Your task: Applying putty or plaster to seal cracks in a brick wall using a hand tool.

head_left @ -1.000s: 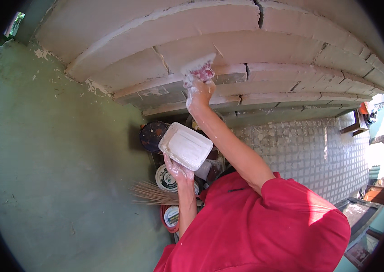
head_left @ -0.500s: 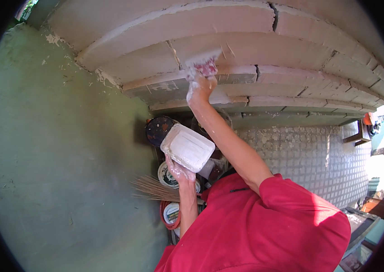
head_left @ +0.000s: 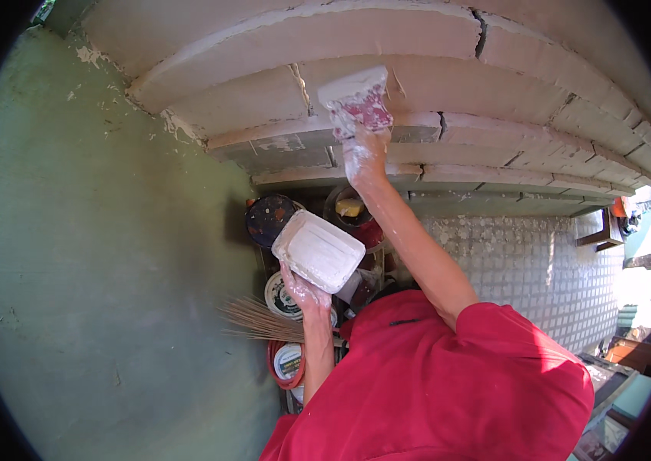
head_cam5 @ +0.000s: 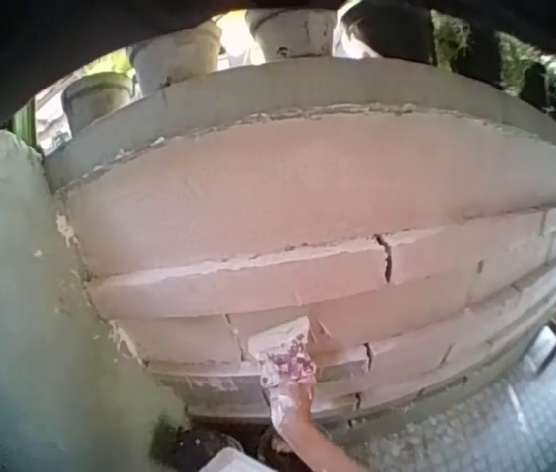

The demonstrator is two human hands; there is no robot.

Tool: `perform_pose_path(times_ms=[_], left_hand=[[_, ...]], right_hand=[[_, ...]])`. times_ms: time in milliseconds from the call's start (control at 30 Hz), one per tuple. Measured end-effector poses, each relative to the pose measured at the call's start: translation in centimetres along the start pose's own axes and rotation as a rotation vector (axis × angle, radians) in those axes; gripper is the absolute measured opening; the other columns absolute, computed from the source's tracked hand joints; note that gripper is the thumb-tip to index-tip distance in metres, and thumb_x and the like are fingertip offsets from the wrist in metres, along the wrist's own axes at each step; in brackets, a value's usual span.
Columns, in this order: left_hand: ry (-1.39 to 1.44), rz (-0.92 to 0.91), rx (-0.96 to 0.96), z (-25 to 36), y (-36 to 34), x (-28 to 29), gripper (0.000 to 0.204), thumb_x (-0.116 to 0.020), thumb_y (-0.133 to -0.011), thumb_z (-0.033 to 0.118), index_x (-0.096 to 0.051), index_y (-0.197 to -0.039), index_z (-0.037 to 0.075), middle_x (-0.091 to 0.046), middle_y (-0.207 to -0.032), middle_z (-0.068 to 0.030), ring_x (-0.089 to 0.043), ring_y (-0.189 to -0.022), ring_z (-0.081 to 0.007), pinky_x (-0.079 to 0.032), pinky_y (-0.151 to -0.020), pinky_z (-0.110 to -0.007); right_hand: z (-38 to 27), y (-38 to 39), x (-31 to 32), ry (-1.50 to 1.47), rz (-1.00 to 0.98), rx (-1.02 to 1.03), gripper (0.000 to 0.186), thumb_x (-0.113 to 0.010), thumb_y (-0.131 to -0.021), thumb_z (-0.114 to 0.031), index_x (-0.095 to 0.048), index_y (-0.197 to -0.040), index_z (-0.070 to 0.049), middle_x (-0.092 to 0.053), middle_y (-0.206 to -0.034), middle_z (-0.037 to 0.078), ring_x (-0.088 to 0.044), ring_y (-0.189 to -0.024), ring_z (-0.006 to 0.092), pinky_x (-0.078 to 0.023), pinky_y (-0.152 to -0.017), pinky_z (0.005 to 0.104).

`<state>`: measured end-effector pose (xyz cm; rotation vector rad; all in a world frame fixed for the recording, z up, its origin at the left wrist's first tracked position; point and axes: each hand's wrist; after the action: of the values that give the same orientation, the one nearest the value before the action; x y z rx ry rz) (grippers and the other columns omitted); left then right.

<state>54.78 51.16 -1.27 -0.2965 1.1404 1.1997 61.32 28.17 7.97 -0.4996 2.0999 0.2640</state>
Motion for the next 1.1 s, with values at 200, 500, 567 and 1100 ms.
perform_pose_path(times_ms=[200,500,567,1100], left_hand=[[0.015,-0.037,0.042,0.1,-0.8,0.1,0.055,-0.044,-0.097,0.041,-0.039,-0.141,0.010,-0.044,-0.142,-0.0102,-0.045,-0.129,-0.0308,-0.038,-0.108,-0.046],[-0.014,-0.020,0.042,0.4,-1.3,-0.1,0.055,-0.043,-0.097,0.041,-0.038,-0.142,0.010,-0.043,-0.143,-0.0103,-0.045,-0.129,-0.0306,-0.037,-0.108,-0.046],[-0.017,-0.016,0.050,0.2,-1.3,-0.3,0.054,-0.043,-0.097,0.041,-0.038,-0.142,0.010,-0.043,-0.143,-0.0104,-0.044,-0.130,-0.0305,-0.037,-0.108,-0.045],[-0.003,-0.030,0.103,1.4,-2.1,1.5,0.057,-0.046,-0.096,0.043,-0.038,-0.142,0.011,-0.044,-0.143,-0.0103,-0.045,-0.129,-0.0327,-0.038,-0.107,-0.050]], right_hand=[[-1.4,0.4,5.6,0.028,-0.033,-0.107,0.022,-0.060,-0.084,0.005,-0.061,-0.105,0.001,-0.068,-0.094,0.007,-0.064,-0.076,0.0138,-0.049,-0.058,0.0222],[-4.9,1.6,5.3,1.226,-0.347,0.663,0.050,-0.051,-0.081,0.004,-0.050,-0.131,0.003,-0.057,-0.130,0.018,-0.055,-0.118,0.0335,-0.040,-0.103,0.0421],[-5.1,0.4,5.3,1.418,-0.521,0.931,0.065,-0.055,-0.068,0.004,-0.053,-0.132,-0.003,-0.051,-0.138,0.016,-0.045,-0.128,0.0362,-0.032,-0.106,0.0454],[0.0,-6.5,1.4,1.617,-0.155,1.246,0.064,-0.058,-0.063,-0.004,-0.061,-0.127,-0.010,-0.057,-0.133,0.008,-0.047,-0.116,0.0326,-0.029,-0.100,0.0469]])
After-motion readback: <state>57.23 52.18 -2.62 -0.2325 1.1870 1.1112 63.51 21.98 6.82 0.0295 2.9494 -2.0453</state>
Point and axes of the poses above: each hand's wrist, its own y-axis away from the middle knuckle, its own x-axis out of the back of the hand, z = x × y
